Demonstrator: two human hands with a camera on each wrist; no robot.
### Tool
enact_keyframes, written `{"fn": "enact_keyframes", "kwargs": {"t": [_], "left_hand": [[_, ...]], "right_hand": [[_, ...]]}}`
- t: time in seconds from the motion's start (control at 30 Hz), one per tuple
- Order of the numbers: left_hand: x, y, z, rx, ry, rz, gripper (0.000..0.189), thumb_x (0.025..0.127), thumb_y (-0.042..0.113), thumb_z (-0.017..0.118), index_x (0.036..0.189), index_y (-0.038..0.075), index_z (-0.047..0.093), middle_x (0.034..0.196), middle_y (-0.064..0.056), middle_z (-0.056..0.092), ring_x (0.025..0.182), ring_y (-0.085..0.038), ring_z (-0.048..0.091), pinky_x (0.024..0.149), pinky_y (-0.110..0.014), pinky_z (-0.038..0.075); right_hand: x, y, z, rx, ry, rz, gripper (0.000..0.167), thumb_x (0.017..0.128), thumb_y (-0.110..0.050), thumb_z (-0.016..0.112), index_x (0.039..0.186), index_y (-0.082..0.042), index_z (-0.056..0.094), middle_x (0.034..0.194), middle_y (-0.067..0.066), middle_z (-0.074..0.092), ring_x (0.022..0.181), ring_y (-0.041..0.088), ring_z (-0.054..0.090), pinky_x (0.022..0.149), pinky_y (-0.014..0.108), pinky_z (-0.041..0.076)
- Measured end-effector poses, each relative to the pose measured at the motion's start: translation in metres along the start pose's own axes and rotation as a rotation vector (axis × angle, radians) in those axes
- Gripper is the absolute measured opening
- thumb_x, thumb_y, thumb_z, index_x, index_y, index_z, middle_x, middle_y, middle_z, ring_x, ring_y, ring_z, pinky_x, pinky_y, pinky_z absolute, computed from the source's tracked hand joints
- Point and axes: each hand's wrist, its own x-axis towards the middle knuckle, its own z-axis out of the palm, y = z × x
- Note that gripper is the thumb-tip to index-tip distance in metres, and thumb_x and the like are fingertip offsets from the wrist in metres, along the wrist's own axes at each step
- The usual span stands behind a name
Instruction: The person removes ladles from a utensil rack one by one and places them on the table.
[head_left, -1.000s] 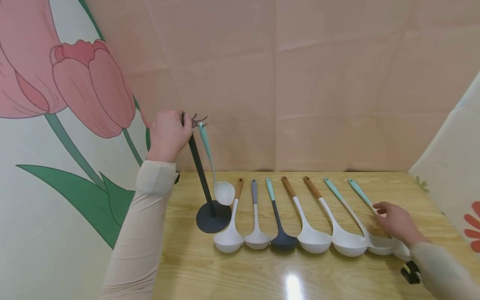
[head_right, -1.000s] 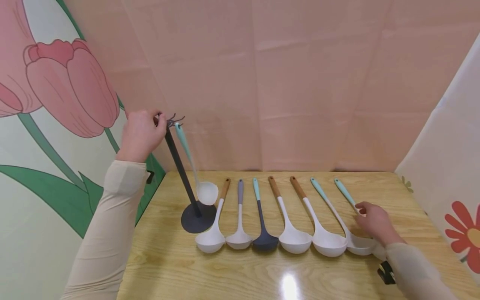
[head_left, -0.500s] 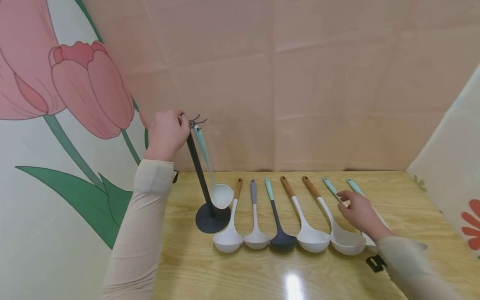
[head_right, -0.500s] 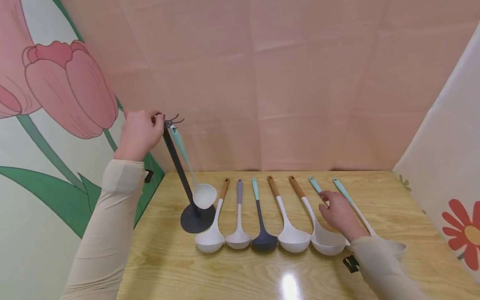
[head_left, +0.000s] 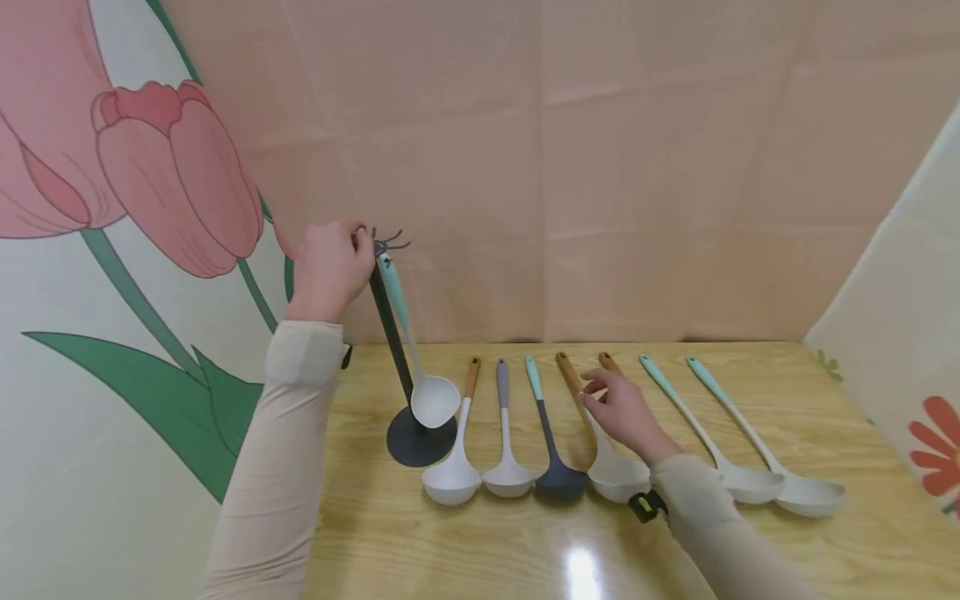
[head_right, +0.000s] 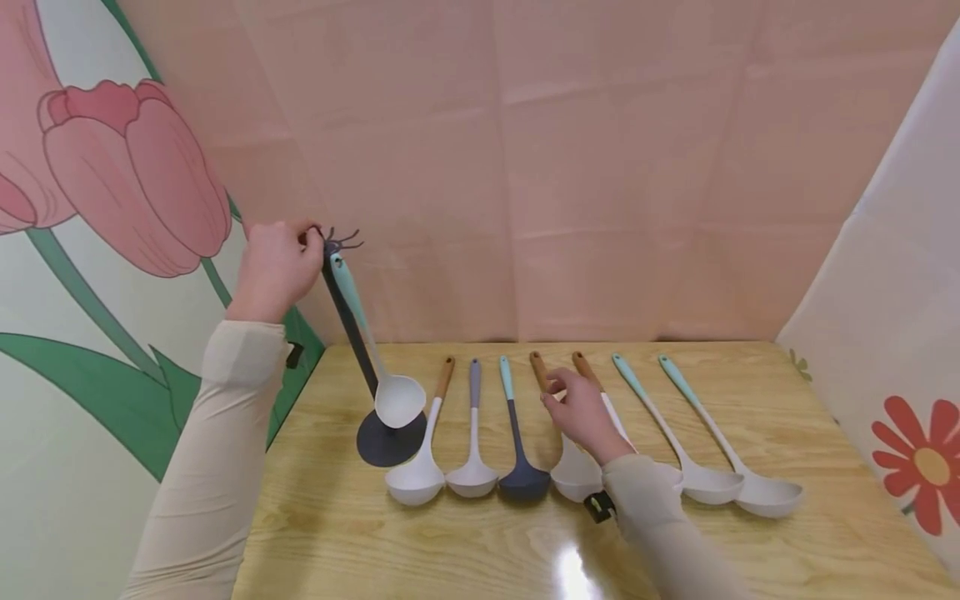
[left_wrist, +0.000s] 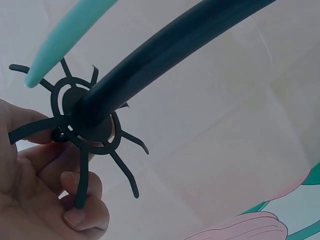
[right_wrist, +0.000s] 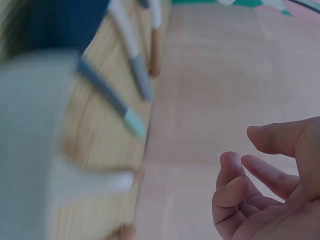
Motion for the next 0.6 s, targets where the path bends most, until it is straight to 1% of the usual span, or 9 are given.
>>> {"fn": "enact_keyframes", "kwargs": {"t": [0.17,0.27,0.33,0.47,0.6], "left_hand": [[0.001,-0.002,0.002,-0.002,0.013,0.014,0.036,0.102,0.021,0.04,0.088,0.004,0.068,0.077,-0.014,0.065,0.061,-0.029,0.056,0.056,-0.037,0.043],[0.002,-0.002,0.002,-0.013,0.005,0.014,0.037,0.103,0.021,0.039,0.089,0.004,0.068,0.077,-0.015,0.065,0.061,-0.028,0.056,0.055,-0.037,0.043],[0.002,-0.002,0.003,-0.022,-0.004,0.011,0.037,0.103,0.022,0.039,0.09,0.004,0.068,0.078,-0.014,0.066,0.062,-0.028,0.056,0.056,-0.037,0.043],[0.002,-0.003,0.003,-0.025,-0.016,0.009,0.037,0.102,0.022,0.037,0.087,0.004,0.066,0.076,-0.014,0.064,0.062,-0.027,0.055,0.056,-0.037,0.042],[0.003,-0.003,0.0,-0.021,-0.029,0.012,0.037,0.102,0.021,0.037,0.089,0.005,0.067,0.077,-0.014,0.064,0.061,-0.027,0.055,0.054,-0.036,0.041]], "right_hand": [[0.011,-0.028,0.025,0.073,-0.012,-0.001,0.035,0.095,-0.012,0.065,0.127,0.003,0.061,0.106,0.018,0.069,0.079,0.023,0.064,0.064,0.033,0.052],[0.017,-0.043,0.04,0.104,-0.029,0.004,0.035,0.095,-0.013,0.065,0.127,0.0,0.062,0.105,0.015,0.069,0.078,0.021,0.062,0.064,0.032,0.051],[0.02,-0.052,0.049,0.13,-0.05,-0.001,0.035,0.095,-0.013,0.066,0.127,0.0,0.062,0.105,0.013,0.068,0.078,0.02,0.061,0.065,0.032,0.051],[0.023,-0.07,0.063,0.164,-0.097,-0.008,0.035,0.095,-0.015,0.067,0.127,-0.002,0.063,0.108,0.011,0.068,0.079,0.019,0.062,0.066,0.032,0.052],[0.027,-0.086,0.074,0.2,-0.137,-0.021,0.038,0.094,-0.018,0.068,0.129,-0.003,0.063,0.114,0.014,0.067,0.08,0.019,0.061,0.067,0.032,0.052]]}}
